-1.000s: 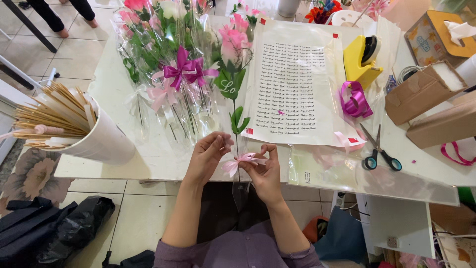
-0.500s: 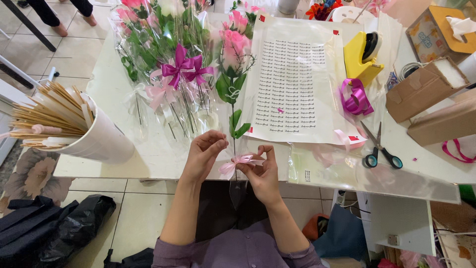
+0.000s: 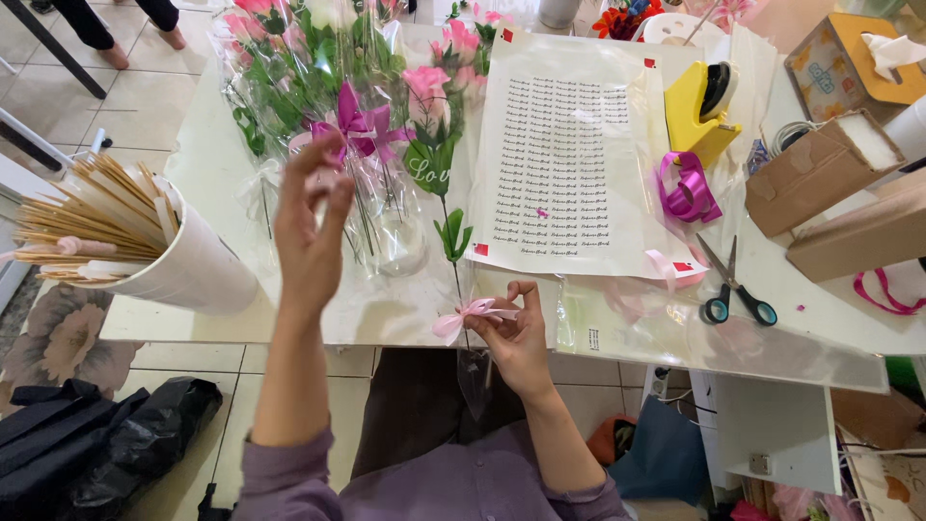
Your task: The person prepares a single pink rose by applying a sticker to the petal, wrapping it in clear plastic, tying a pink bow around the stem, and trimming the excess plastic with shears.
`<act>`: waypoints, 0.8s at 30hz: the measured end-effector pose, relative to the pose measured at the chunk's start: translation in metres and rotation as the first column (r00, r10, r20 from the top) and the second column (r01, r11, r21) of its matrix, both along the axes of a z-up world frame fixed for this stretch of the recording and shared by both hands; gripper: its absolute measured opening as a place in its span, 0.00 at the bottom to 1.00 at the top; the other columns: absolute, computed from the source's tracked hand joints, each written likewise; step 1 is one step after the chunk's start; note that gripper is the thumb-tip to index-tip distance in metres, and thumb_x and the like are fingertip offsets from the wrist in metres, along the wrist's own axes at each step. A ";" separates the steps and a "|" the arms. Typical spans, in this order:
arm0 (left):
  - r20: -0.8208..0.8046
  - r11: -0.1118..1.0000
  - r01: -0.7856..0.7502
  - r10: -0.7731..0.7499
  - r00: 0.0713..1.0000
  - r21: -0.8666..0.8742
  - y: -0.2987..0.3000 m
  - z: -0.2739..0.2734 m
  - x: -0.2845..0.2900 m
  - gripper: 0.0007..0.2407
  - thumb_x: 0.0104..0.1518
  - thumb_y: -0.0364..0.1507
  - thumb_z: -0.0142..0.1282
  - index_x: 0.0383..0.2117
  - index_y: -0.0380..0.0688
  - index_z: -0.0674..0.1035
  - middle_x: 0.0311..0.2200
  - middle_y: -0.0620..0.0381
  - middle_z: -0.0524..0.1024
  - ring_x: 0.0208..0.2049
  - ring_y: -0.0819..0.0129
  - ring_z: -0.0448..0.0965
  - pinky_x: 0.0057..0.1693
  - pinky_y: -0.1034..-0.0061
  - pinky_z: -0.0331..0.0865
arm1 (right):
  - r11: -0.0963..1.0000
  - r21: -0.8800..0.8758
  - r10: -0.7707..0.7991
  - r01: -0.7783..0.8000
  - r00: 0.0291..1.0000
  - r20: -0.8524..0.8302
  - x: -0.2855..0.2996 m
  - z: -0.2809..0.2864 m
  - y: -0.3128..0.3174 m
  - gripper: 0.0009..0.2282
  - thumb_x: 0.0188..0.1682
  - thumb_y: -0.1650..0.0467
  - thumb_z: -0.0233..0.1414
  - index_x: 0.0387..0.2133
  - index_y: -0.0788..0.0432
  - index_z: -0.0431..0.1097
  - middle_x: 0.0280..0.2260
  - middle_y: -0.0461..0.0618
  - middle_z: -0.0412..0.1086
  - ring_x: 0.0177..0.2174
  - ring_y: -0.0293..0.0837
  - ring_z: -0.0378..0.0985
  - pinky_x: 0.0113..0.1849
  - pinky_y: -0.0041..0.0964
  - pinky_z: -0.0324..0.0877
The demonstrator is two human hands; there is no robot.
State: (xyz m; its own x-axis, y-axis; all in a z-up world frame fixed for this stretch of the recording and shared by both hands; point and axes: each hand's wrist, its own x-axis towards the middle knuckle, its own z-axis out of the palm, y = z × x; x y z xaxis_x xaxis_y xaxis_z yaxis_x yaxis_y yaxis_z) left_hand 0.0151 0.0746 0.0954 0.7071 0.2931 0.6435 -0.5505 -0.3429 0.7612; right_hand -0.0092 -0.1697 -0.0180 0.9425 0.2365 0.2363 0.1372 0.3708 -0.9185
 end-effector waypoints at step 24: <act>-0.201 0.863 0.301 -0.237 0.950 0.406 0.052 0.104 0.027 0.05 0.70 0.31 0.53 0.40 0.45 0.75 0.58 0.51 0.60 0.65 0.55 0.59 0.70 0.53 0.52 | 0.987 -0.162 -0.027 0.011 0.995 -0.096 -0.005 0.016 -0.019 0.21 0.46 0.79 0.61 0.39 0.53 0.52 0.29 0.51 0.79 0.39 0.47 0.86 0.45 0.36 0.77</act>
State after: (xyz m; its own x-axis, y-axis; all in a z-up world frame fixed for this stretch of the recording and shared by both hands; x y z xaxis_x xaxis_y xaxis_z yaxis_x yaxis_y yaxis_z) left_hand 0.0416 0.1267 0.1991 0.8103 -0.2017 0.5502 -0.5673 -0.5051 0.6504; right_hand -0.0146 -0.1887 -0.0016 0.9639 0.2456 0.1029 0.0494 0.2147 -0.9754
